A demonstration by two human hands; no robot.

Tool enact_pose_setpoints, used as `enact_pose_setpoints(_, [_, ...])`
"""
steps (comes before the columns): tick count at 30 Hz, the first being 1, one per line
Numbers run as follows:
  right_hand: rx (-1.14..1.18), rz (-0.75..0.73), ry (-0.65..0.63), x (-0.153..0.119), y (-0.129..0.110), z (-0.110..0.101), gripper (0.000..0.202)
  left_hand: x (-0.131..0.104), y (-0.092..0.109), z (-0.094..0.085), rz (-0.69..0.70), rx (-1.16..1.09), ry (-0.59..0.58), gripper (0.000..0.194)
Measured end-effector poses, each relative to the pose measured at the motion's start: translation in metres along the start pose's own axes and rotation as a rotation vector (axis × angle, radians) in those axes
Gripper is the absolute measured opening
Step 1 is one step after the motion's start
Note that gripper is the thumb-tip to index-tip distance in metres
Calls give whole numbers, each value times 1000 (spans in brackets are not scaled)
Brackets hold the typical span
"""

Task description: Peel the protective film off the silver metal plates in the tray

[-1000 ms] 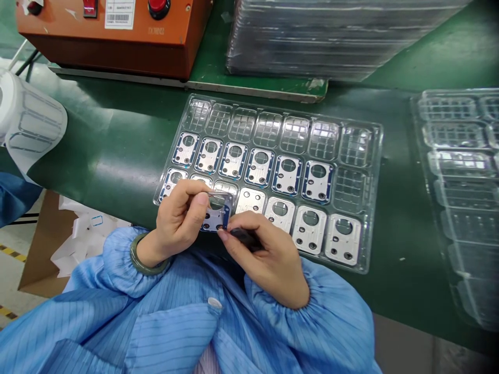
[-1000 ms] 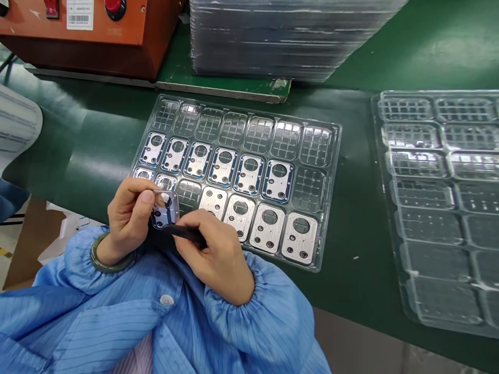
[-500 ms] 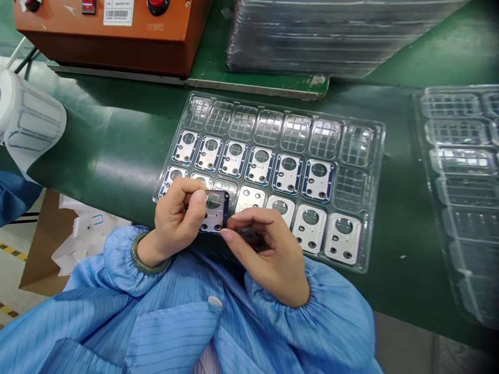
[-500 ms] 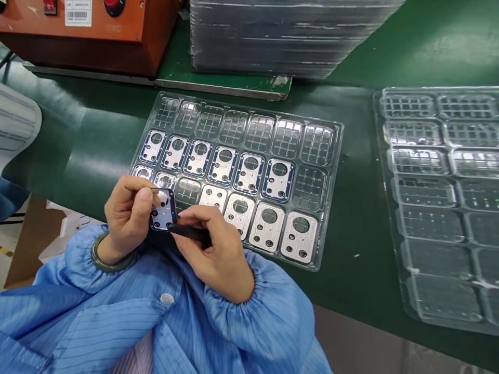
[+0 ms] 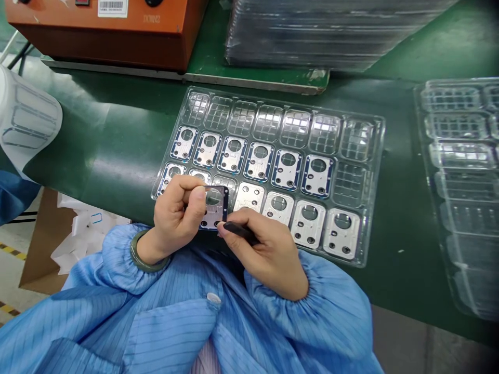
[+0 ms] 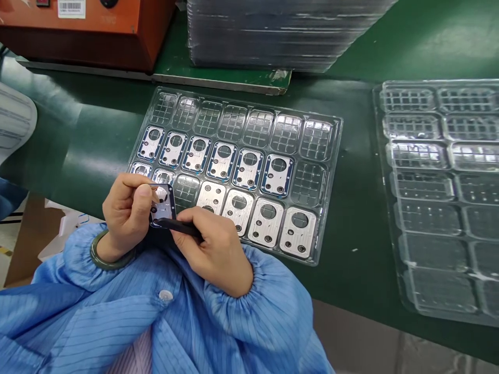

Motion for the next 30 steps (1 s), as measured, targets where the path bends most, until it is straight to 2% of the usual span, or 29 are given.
enact_pose_setpoints(6, [53,23,75,1,0,-7,5,-1,3,7,-9,-51,-106,5])
enact_pose_setpoints(9, [66,25,85,1,1,-7,10,-1,6,11,9,-63,-164,6])
enact_pose_setpoints(14, [110,66,97,0,4,-7,15,0,7,13,-6,-59,-188,7])
enact_pose_setpoints(22, [129,169,150,0,9,-11,22,2,17,28,37,-57,-363,12])
enact_pose_setpoints(25, [156,187,155,-2,12,-12,21,1,12,25,8,-70,-325,8])
enact_pose_setpoints(30, [156,163,25,1,8,-4,14,2,1,6,-43,-65,-82,6])
Point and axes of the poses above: each hand's wrist, its own x-axis towards the middle knuckle, its own z-axis out of the palm, y = z × x, the point moved 8 cm from there along x, towards the middle knuckle, and after that the axes turned 8 degrees about -z, right-handed, at the moved point
